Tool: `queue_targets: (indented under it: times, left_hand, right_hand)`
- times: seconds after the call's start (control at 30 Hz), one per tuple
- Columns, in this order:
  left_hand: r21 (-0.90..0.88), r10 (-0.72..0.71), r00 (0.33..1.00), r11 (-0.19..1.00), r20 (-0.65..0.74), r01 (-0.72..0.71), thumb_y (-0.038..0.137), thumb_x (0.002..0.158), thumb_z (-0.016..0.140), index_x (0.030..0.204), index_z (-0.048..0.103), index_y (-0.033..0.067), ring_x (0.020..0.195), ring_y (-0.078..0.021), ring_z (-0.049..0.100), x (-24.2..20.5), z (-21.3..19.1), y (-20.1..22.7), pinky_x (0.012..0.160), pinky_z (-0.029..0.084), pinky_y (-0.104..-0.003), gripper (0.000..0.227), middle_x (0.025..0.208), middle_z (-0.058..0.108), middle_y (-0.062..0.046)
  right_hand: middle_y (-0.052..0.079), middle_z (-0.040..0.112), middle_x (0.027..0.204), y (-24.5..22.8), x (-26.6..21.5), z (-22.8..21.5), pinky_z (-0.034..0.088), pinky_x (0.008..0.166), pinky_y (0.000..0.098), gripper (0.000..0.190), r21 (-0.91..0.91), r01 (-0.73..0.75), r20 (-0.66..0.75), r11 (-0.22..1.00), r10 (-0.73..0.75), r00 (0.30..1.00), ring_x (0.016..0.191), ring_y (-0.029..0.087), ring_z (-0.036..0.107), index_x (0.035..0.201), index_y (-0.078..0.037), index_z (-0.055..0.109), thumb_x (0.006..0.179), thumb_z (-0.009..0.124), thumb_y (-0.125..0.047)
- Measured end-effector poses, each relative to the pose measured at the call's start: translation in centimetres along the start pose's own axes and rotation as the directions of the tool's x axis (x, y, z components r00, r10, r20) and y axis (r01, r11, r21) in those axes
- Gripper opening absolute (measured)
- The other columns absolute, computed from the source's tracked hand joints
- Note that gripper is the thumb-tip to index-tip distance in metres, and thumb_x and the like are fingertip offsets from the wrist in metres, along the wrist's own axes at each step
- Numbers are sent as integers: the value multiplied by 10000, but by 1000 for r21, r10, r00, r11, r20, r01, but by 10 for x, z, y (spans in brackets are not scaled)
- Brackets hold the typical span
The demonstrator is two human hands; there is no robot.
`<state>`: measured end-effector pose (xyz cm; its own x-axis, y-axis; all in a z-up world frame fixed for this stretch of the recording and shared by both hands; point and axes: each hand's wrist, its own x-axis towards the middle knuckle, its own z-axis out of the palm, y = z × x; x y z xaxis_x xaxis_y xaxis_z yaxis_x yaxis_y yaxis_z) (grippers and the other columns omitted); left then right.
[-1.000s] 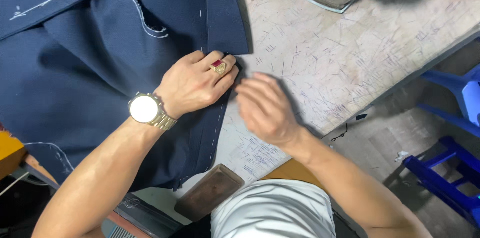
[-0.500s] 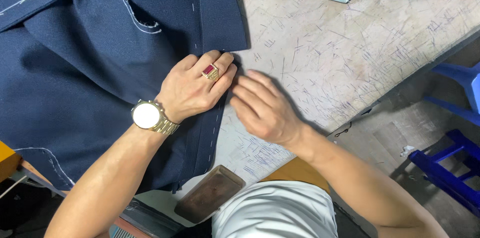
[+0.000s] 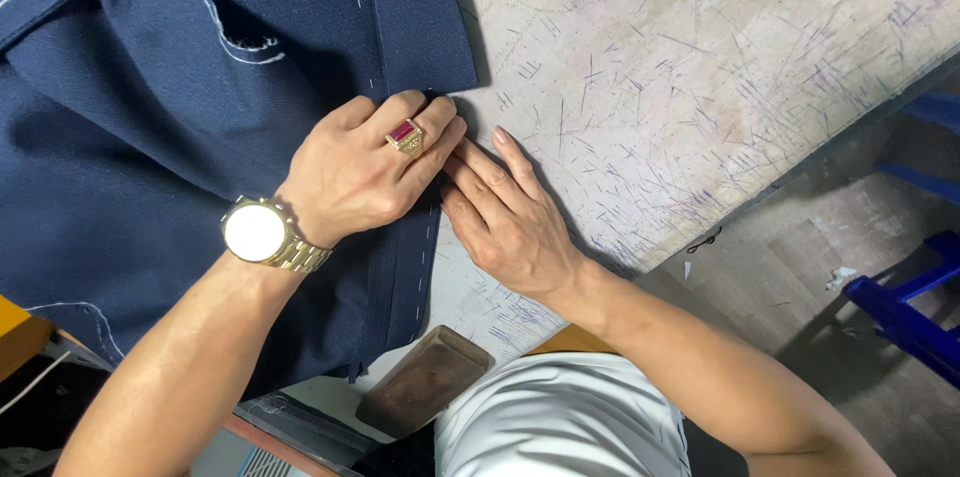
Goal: The person irons pieces of a navy blue suit jacket, uses a small ruler to mark measurements on the fabric, and trims loose threads using small clippers.
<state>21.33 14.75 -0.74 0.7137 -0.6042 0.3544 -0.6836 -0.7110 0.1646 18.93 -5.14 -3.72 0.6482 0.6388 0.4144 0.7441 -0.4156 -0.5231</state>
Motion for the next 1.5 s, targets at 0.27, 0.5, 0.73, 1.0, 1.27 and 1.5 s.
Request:
queue_targets:
  times: [0.27,0.5,0.73,1.0,1.27,1.5]
  left_hand:
    - [-8,-8,1000,1000,13,8,60,1037,567,1059,728,29,942,-340,648,-5,3,1,639,437,-367,165,1023,686,-164]
    - [-4,-32,999,999,25,32,82,1053,581,1054,734,36,957,-329,655,-11,9,1,659,438,-369,160,1086,708,-154]
    - [16,-52,997,999,53,51,68,1057,546,1081,726,49,998,-322,656,-14,9,4,683,448,-372,183,1147,708,-142]
    - [89,-96,992,992,85,89,103,1062,527,1152,718,75,1069,-316,638,-19,10,11,729,447,-378,213,1229,690,-128]
    - [106,-152,986,984,71,144,123,1067,516,1168,722,75,1082,-330,636,-24,11,20,761,453,-388,235,1221,690,-131]
    - [109,-176,984,979,34,172,109,1063,513,1163,723,68,1085,-330,644,-26,10,24,781,456,-389,235,1213,696,-126]
  right_hand:
    - [213,707,1247,1,-6,5,388,1168,569,120,0,-17,2,1000,17,1000,1262,337,647,1037,15,723,989,634,-50]
    - [243,687,1284,-12,-6,3,332,1175,609,124,-9,-90,28,996,91,996,1301,358,614,1055,43,724,986,665,-42]
    - [233,662,1354,-17,-12,9,292,1202,606,148,-35,-127,30,991,128,991,1355,337,577,1087,20,728,997,639,-56]
    - [235,655,1369,-16,-14,10,286,1206,603,137,-46,-119,34,992,120,992,1361,333,576,1069,15,727,995,646,-68]
    - [230,663,1362,-14,-14,12,292,1202,607,130,-44,-94,29,995,95,995,1359,325,580,1050,3,735,984,660,-81]
    - [233,651,1374,-14,-11,6,309,1201,602,108,-7,-108,60,994,108,992,1356,326,582,1020,11,694,999,633,-75]
